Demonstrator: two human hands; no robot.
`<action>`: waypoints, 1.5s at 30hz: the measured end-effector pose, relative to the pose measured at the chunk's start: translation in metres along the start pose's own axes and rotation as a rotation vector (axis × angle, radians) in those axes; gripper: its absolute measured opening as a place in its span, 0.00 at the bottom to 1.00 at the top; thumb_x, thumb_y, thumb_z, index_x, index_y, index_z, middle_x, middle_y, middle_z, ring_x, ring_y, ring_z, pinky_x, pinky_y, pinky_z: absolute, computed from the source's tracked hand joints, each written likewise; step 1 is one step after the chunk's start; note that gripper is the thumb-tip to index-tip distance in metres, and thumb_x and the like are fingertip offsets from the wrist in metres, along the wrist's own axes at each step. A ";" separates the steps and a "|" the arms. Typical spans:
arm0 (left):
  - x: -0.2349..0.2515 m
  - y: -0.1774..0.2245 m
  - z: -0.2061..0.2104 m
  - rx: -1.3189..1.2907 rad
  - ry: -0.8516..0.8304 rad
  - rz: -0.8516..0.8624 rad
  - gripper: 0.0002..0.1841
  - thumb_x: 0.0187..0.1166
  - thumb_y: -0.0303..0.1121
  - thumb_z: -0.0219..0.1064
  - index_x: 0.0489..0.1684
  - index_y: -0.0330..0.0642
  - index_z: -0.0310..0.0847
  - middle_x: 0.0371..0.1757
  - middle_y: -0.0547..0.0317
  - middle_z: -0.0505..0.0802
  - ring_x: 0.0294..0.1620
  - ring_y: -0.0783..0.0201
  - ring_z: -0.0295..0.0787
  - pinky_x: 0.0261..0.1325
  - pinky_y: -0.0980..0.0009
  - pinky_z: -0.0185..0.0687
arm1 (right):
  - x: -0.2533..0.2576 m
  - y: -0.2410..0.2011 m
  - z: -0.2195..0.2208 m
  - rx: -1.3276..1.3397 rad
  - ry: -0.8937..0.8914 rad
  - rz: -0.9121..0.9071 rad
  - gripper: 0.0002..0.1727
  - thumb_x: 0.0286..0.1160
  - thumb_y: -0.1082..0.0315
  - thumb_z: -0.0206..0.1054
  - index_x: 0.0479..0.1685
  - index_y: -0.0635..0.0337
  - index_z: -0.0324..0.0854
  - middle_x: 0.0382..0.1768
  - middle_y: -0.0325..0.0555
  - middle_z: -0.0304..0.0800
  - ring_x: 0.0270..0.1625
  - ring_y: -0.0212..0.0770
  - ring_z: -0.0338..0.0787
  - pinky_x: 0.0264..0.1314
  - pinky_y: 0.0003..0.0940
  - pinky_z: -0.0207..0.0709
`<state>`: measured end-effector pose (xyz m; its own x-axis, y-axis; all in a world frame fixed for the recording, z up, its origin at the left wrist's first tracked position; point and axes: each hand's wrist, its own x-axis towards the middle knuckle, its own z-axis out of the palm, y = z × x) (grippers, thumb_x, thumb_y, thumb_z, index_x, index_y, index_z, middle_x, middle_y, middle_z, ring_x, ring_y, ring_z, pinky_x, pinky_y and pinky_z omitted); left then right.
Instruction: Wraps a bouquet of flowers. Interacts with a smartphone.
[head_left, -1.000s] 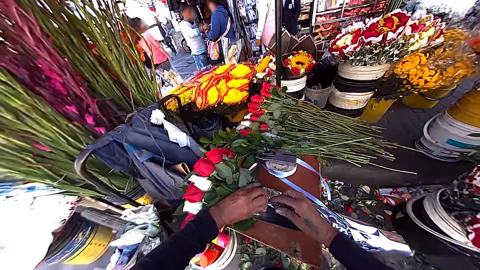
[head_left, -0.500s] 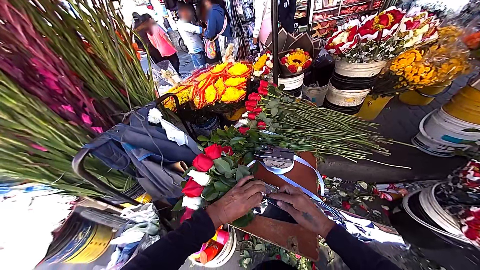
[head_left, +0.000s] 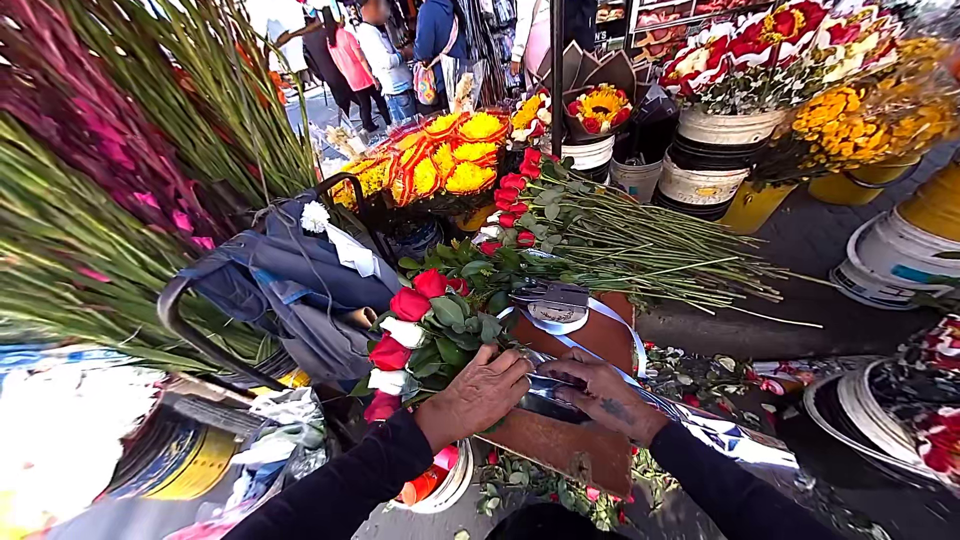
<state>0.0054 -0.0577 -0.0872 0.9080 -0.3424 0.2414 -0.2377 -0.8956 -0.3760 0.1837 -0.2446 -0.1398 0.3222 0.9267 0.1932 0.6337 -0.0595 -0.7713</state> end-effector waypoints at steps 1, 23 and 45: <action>0.000 0.001 -0.007 -0.003 0.015 0.041 0.08 0.81 0.26 0.61 0.42 0.50 0.85 0.57 0.63 0.90 0.64 0.60 0.84 0.66 0.55 0.76 | 0.001 -0.003 0.000 -0.020 0.015 0.043 0.25 0.69 0.59 0.77 0.69 0.42 0.86 0.57 0.44 0.86 0.58 0.38 0.87 0.64 0.36 0.82; 0.043 -0.019 -0.004 -0.518 -0.306 -0.111 0.08 0.83 0.23 0.63 0.53 0.37 0.84 0.52 0.48 0.92 0.62 0.51 0.89 0.76 0.50 0.77 | 0.000 -0.020 0.015 -0.403 -0.206 0.158 0.32 0.80 0.75 0.61 0.85 0.46 0.70 0.74 0.56 0.79 0.75 0.60 0.80 0.73 0.61 0.76; 0.024 -0.025 0.012 -0.758 -0.079 -0.420 0.11 0.91 0.34 0.55 0.50 0.37 0.81 0.35 0.51 0.87 0.32 0.58 0.88 0.40 0.59 0.88 | -0.157 0.039 -0.019 -0.484 0.542 0.023 0.11 0.85 0.60 0.62 0.40 0.56 0.83 0.56 0.52 0.88 0.62 0.45 0.90 0.73 0.45 0.81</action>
<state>0.0366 -0.0402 -0.0825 0.9867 0.0539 0.1534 -0.0182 -0.9008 0.4339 0.1711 -0.3994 -0.1893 0.5625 0.6169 0.5505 0.8226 -0.3501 -0.4481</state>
